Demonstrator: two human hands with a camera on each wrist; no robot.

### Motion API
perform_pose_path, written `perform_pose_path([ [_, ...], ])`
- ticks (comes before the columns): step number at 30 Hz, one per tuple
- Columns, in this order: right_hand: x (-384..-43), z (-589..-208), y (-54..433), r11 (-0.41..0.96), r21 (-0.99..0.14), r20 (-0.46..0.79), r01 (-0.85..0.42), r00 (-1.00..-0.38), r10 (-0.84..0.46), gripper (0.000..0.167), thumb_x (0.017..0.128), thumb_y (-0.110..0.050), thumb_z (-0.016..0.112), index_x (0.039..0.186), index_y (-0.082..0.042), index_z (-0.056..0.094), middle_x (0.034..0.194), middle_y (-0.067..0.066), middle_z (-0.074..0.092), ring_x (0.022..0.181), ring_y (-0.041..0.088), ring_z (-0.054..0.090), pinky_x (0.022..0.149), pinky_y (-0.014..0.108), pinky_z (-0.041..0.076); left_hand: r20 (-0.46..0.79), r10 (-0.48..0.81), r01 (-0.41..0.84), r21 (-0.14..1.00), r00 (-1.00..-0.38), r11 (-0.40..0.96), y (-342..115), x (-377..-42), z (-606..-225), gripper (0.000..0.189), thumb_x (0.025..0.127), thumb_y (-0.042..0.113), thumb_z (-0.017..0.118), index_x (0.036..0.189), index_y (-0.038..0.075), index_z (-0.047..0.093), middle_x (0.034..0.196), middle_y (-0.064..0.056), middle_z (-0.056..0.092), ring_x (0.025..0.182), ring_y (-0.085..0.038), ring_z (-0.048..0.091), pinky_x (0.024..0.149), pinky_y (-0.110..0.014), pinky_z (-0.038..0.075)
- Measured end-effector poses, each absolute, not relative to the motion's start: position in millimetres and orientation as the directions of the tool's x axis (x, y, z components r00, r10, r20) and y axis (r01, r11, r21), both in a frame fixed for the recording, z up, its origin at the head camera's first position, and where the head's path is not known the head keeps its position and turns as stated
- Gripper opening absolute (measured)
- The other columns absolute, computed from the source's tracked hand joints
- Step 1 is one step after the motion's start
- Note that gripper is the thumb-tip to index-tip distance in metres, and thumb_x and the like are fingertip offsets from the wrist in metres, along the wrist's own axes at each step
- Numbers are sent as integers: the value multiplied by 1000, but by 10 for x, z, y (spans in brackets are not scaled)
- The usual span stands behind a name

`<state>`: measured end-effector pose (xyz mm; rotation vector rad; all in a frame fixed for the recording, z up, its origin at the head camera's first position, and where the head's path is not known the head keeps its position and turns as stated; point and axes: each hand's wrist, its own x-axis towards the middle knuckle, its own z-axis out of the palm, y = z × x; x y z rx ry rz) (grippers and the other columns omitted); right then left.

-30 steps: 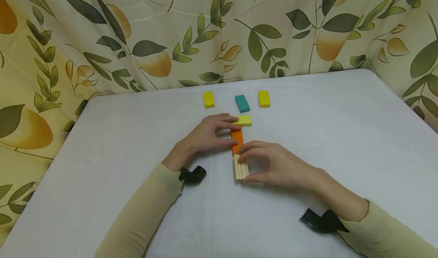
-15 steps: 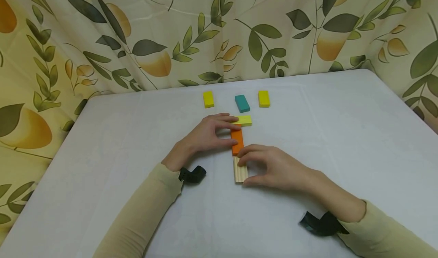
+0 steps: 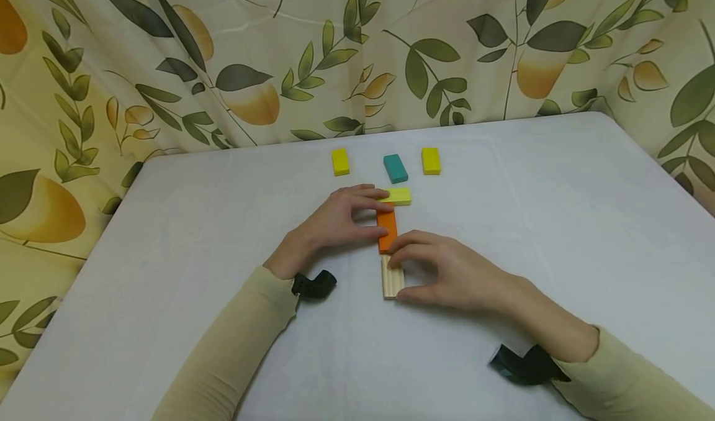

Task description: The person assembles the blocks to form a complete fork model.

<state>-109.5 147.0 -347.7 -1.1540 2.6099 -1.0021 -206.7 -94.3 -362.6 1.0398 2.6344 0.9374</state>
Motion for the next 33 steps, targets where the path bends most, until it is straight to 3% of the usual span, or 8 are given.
perform_pose_path([
  [33, -1118, -3488, 1474, 493, -539, 192, -683, -670, -717, 34, 81, -29, 87, 111, -20, 74, 124, -12, 61, 118, 9, 54, 104, 34, 45, 68, 656, 551, 610, -752, 569, -947, -2060, -3612, 42, 91, 40, 75, 129, 24, 72, 146, 9, 54, 146, -14, 30, 119, -46, 19],
])
